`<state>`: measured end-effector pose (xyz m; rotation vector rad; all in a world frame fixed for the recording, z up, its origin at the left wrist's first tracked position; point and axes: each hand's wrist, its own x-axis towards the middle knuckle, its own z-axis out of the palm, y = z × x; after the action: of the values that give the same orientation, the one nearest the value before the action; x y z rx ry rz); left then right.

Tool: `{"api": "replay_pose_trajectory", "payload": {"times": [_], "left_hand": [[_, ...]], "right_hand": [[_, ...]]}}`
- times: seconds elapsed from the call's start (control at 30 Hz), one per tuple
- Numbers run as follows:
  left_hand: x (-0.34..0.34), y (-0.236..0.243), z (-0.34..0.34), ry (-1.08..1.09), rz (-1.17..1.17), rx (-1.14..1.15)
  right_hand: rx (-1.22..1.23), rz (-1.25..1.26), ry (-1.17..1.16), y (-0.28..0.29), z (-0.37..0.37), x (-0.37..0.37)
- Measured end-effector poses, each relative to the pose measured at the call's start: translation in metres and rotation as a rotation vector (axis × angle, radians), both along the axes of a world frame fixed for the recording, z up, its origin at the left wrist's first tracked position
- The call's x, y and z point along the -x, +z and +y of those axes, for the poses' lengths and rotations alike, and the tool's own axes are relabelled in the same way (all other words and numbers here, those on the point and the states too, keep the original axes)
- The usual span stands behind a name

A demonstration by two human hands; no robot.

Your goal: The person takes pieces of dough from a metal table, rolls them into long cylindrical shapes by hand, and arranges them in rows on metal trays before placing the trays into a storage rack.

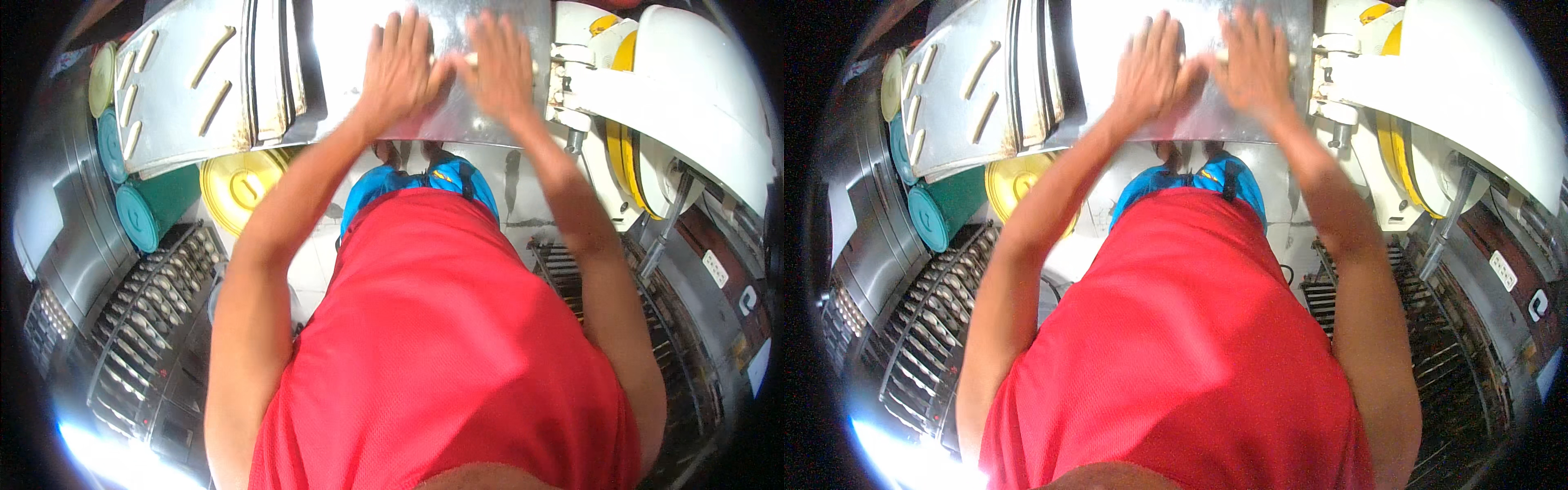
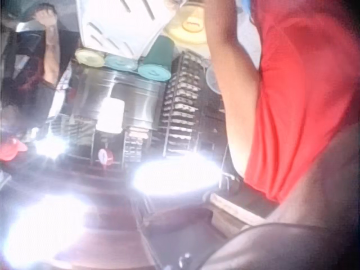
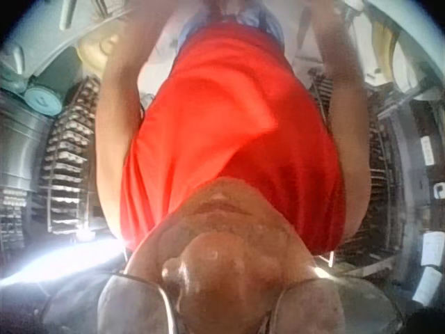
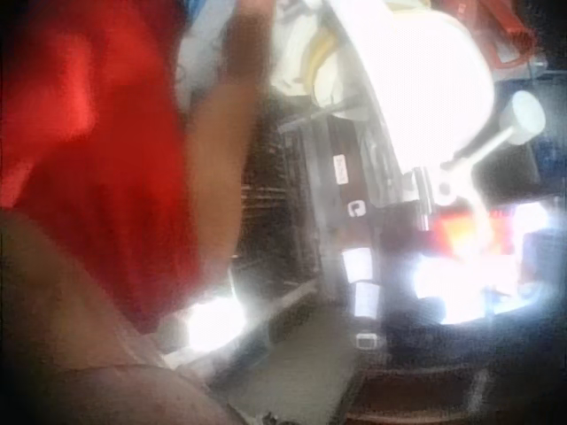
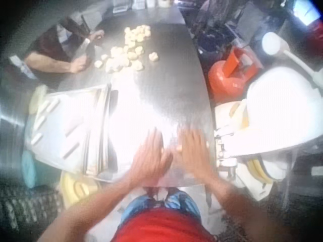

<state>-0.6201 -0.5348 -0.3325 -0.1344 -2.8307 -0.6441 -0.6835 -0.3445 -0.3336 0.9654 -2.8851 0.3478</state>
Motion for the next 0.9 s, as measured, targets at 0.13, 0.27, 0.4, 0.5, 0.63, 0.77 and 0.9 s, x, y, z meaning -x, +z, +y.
{"api": "replay_pose_trajectory", "payload": {"times": [0.13,0.27,0.4,0.5,0.63,0.77,0.9], "left_hand": [[-0.093,0.012,0.003,-0.065,-0.220,0.025],[-0.043,0.009,-0.012,-0.101,-0.187,0.107],[0.091,-0.026,-0.033,-0.217,0.362,0.125],[0.130,-0.037,-0.037,0.172,0.150,0.083],[0.061,-0.013,-0.022,0.000,-0.386,0.320],[-0.066,0.010,0.000,0.063,-0.319,0.023],[-0.057,0.007,-0.020,-0.029,-0.120,-0.001]], "right_hand": [[0.053,-0.071,0.042,0.015,0.038,-0.080],[0.012,-0.023,-0.011,0.006,0.016,-0.034],[0.051,0.181,-0.073,-0.005,-0.030,0.071],[0.120,0.097,-0.132,-0.012,-0.045,0.111],[0.076,0.162,0.049,-0.007,-0.016,0.055],[-0.001,-0.127,0.157,0.018,0.034,-0.051],[-0.016,-0.177,0.201,0.028,0.034,-0.047]]}}
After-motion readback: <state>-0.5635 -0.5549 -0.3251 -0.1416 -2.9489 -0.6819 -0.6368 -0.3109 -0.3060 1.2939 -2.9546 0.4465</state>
